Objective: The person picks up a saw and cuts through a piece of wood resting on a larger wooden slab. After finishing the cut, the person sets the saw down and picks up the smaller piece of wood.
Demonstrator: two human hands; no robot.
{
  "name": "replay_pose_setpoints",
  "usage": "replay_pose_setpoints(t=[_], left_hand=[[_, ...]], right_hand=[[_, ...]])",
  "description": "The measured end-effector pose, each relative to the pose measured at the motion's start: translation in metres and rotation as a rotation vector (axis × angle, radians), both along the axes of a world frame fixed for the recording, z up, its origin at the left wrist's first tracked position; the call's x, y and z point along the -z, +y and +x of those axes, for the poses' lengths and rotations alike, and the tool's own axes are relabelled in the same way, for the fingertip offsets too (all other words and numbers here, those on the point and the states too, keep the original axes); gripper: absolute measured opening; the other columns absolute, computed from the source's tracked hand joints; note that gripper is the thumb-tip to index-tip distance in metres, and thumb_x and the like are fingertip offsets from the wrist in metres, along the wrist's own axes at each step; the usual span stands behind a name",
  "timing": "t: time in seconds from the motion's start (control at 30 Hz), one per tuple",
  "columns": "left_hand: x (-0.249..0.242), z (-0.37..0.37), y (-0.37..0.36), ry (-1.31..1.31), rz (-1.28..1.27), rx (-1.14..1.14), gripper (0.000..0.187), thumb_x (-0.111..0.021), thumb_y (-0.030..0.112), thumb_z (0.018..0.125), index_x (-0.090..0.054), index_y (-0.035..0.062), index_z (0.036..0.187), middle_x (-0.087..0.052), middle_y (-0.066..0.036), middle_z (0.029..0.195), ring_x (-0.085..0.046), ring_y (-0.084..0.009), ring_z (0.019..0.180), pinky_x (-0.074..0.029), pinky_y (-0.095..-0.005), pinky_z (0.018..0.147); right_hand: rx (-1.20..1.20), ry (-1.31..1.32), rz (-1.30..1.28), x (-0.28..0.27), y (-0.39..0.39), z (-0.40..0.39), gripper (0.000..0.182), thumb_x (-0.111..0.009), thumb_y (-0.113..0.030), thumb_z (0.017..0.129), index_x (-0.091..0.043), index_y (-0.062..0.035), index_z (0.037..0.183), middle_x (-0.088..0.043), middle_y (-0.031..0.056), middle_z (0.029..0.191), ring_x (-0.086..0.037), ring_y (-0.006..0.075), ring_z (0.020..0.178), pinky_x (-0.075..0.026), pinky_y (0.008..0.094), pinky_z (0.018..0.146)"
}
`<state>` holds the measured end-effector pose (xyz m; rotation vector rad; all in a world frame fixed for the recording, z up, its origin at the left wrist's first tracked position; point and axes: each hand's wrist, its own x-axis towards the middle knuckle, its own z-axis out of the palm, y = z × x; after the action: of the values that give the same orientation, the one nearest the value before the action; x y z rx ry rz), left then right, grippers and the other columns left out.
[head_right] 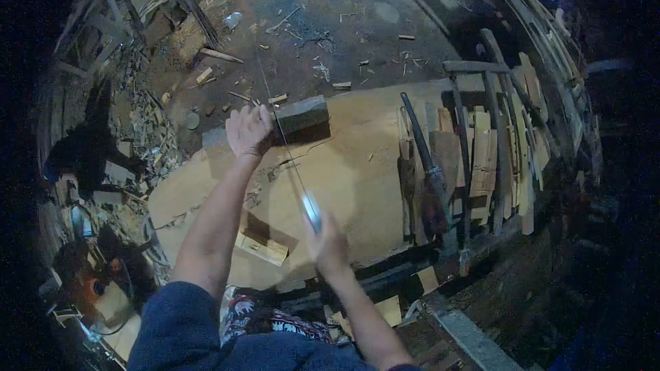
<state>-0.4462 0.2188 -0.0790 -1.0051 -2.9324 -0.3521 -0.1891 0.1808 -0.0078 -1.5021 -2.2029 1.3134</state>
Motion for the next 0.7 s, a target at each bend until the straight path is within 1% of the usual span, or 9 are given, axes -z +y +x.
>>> replay_pose_setpoints(t=[0.03, 0.1, 0.2, 0.3, 0.37, 0.47, 0.53, 0.67, 0.7], left_hand=[[0.003, 0.000, 0.000, 0.010, 0.007, -0.009, 0.036, -0.047, 0.035, 0.092, -0.073, 0.0124, 0.082, -0.067, -0.008, 0.090, -0.059, -0.0300, 0.091, -0.044, -0.0444, 0.082], [0.002, -0.007, 0.002, 0.043, 0.009, -0.019, 0.036, -0.047, 0.035, 0.092, -0.073, 0.0123, 0.082, -0.067, -0.009, 0.091, -0.059, -0.0304, 0.092, -0.044, -0.0443, 0.082], [0.004, -0.005, 0.002, 0.079, -0.020, -0.044, 0.038, -0.042, 0.035, 0.096, -0.071, 0.0148, 0.081, -0.066, -0.009, 0.088, -0.060, -0.0305, 0.088, -0.045, -0.0446, 0.077], [0.003, -0.006, 0.005, -0.029, -0.004, -0.063, 0.039, -0.042, 0.034, 0.096, -0.071, 0.0140, 0.081, -0.067, -0.009, 0.088, -0.060, -0.0311, 0.088, -0.045, -0.0451, 0.078], [0.001, -0.005, 0.004, -0.016, -0.013, -0.050, 0.039, -0.045, 0.036, 0.093, -0.073, 0.0109, 0.081, -0.068, -0.012, 0.089, -0.060, -0.0309, 0.091, -0.046, -0.0442, 0.080], [0.001, -0.004, 0.003, -0.010, -0.009, -0.032, 0.042, -0.043, 0.036, 0.094, -0.073, 0.0105, 0.081, -0.068, -0.011, 0.090, -0.061, -0.0306, 0.091, -0.046, -0.0444, 0.080], [0.004, -0.008, 0.002, 0.029, -0.034, -0.038, 0.042, -0.042, 0.036, 0.094, -0.073, 0.0103, 0.081, -0.068, -0.011, 0.090, -0.061, -0.0305, 0.091, -0.046, -0.0444, 0.081], [0.001, -0.005, 0.003, 0.004, -0.060, -0.033, 0.042, -0.041, 0.036, 0.094, -0.072, 0.0116, 0.080, -0.069, -0.012, 0.089, -0.062, -0.0338, 0.088, -0.047, -0.0469, 0.077], [0.006, -0.006, 0.005, 0.015, -0.060, -0.056, 0.043, -0.041, 0.036, 0.095, -0.072, 0.0116, 0.080, -0.069, -0.012, 0.090, -0.062, -0.0346, 0.087, -0.047, -0.0474, 0.078]], right_hand=[[-0.004, 0.068, 0.059, 0.024, 0.012, -0.028, 0.025, -0.064, -0.027, 0.093, -0.054, -0.0043, 0.097, -0.063, 0.0259, 0.079, -0.062, 0.0474, 0.073, -0.048, 0.0520, 0.062], [-0.020, 0.096, 0.107, 0.043, 0.027, -0.067, 0.024, -0.063, -0.026, 0.093, -0.053, -0.0040, 0.095, -0.062, 0.0263, 0.078, -0.061, 0.0477, 0.072, -0.047, 0.0524, 0.061], [-0.025, 0.168, 0.079, 0.033, 0.020, -0.038, 0.024, -0.063, -0.026, 0.093, -0.053, -0.0042, 0.098, -0.062, 0.0267, 0.078, -0.061, 0.0474, 0.072, -0.047, 0.0526, 0.061], [-0.065, 0.126, 0.116, -0.006, -0.011, 0.023, 0.025, -0.063, -0.026, 0.093, -0.053, -0.0043, 0.100, -0.062, 0.0268, 0.078, -0.062, 0.0477, 0.072, -0.047, 0.0532, 0.060], [-0.016, -0.051, -0.027, -0.008, -0.024, 0.045, 0.030, -0.065, -0.025, 0.092, -0.055, -0.0029, 0.109, -0.066, 0.0263, 0.084, -0.065, 0.0479, 0.078, -0.050, 0.0505, 0.063], [0.044, 0.048, 0.044, 0.041, -0.009, -0.006, 0.027, -0.062, -0.028, 0.094, -0.052, -0.0034, 0.100, -0.062, 0.0279, 0.079, -0.062, 0.0479, 0.073, -0.047, 0.0534, 0.059], [0.022, 0.046, 0.016, 0.036, 0.009, -0.032, 0.028, -0.062, -0.029, 0.094, -0.052, -0.0035, 0.100, -0.062, 0.0278, 0.079, -0.062, 0.0480, 0.073, -0.047, 0.0533, 0.059], [-0.023, 0.092, 0.013, 0.004, 0.000, 0.010, 0.028, -0.063, -0.029, 0.093, -0.053, -0.0037, 0.100, -0.063, 0.0272, 0.082, -0.062, 0.0486, 0.076, -0.048, 0.0528, 0.061], [-0.016, -0.019, 0.009, 0.005, -0.019, 0.035, 0.027, -0.062, -0.028, 0.093, -0.053, -0.0038, 0.100, -0.063, 0.0263, 0.082, -0.062, 0.0486, 0.078, -0.049, 0.0527, 0.062]])
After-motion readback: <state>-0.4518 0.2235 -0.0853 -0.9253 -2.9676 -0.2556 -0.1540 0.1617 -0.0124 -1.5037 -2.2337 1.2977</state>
